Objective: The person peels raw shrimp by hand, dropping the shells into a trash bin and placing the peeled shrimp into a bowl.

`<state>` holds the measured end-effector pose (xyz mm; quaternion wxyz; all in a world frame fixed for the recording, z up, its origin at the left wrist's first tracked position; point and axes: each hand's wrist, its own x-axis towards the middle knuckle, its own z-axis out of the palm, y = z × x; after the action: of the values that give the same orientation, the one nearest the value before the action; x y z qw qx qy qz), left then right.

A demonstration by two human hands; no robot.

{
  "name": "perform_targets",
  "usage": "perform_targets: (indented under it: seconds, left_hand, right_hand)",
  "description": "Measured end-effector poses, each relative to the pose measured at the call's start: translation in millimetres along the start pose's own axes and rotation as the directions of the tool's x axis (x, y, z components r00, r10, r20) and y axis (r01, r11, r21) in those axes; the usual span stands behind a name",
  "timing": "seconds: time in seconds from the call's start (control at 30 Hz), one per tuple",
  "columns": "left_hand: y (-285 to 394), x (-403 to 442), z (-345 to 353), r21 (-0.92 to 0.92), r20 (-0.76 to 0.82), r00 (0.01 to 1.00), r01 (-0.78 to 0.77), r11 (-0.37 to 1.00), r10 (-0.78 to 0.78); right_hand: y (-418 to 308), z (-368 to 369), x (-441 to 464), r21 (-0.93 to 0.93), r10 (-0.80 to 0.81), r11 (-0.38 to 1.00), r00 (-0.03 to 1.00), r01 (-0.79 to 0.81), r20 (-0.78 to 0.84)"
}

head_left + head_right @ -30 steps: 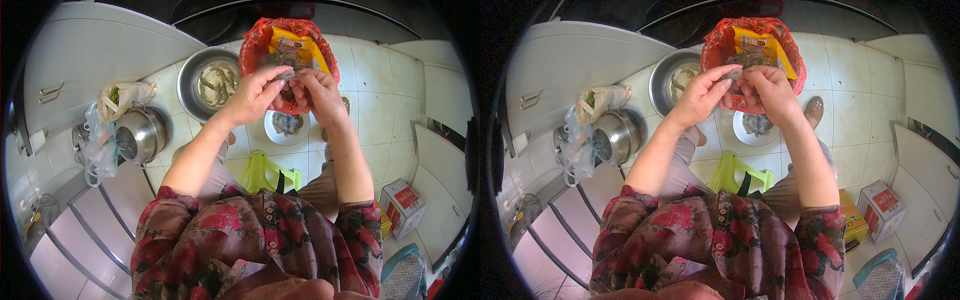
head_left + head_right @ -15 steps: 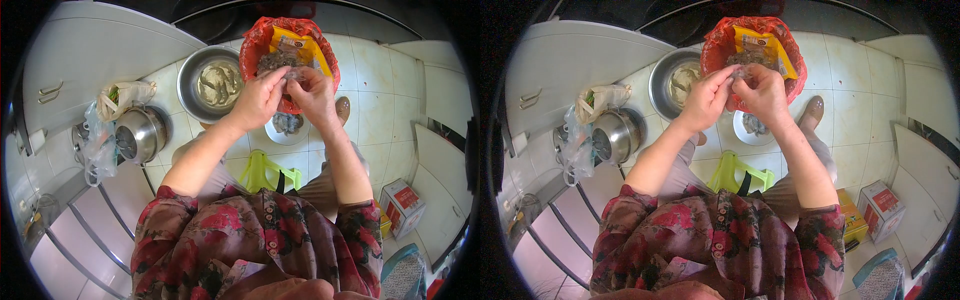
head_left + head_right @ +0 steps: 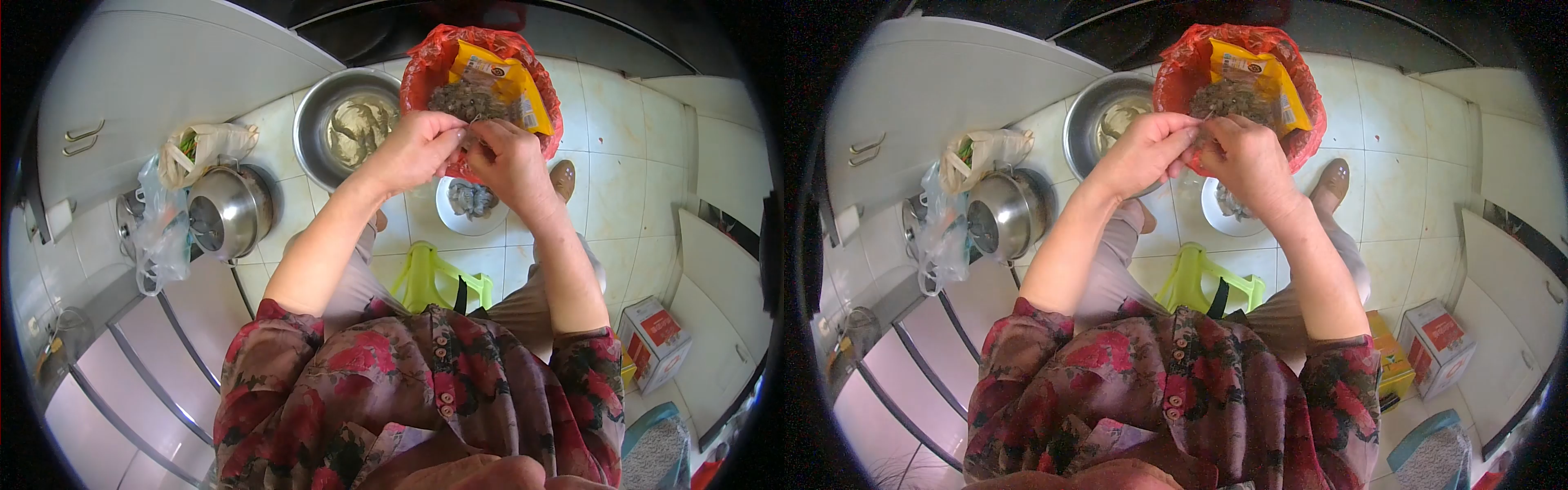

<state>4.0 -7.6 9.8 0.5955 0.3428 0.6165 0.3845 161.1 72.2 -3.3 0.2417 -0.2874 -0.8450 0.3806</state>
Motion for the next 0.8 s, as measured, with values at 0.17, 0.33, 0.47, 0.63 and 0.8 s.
perform_targets:
  seconds: [0.17,0.33,0.47,0.63,0.8]
  left_hand:
    - [-6.9,0.5,11.6,0.582,-0.093,0.942,-0.213,0.785,0.324]
    - [-14.5,6.5,5.9,0.427,-0.070,0.927,-0.306,0.851,0.368]
    - [4.6,-4.5,2.7,-0.266,0.138,0.988,0.105,0.958,-0.070]
    - [3.3,-4.7,-0.8,-0.356,0.238,0.965,0.192,0.914,-0.110]
    - [7.5,-4.2,-2.8,-0.466,0.174,0.957,0.289,0.836,-0.234]
  right_hand:
    - [3.5,3.3,0.7,-0.086,-0.030,0.996,0.995,0.038,0.100]
    - [0.3,-4.3,1.3,-0.027,-0.042,0.999,0.996,0.044,0.074]
    - [-2.3,-14.8,4.8,0.091,-0.030,0.995,0.999,0.026,0.037]
    - [11.1,-33.5,7.8,0.037,0.072,0.997,0.995,-0.070,-0.063]
    - [5.9,-31.9,6.8,0.098,0.122,0.991,0.937,-0.095,-0.327]
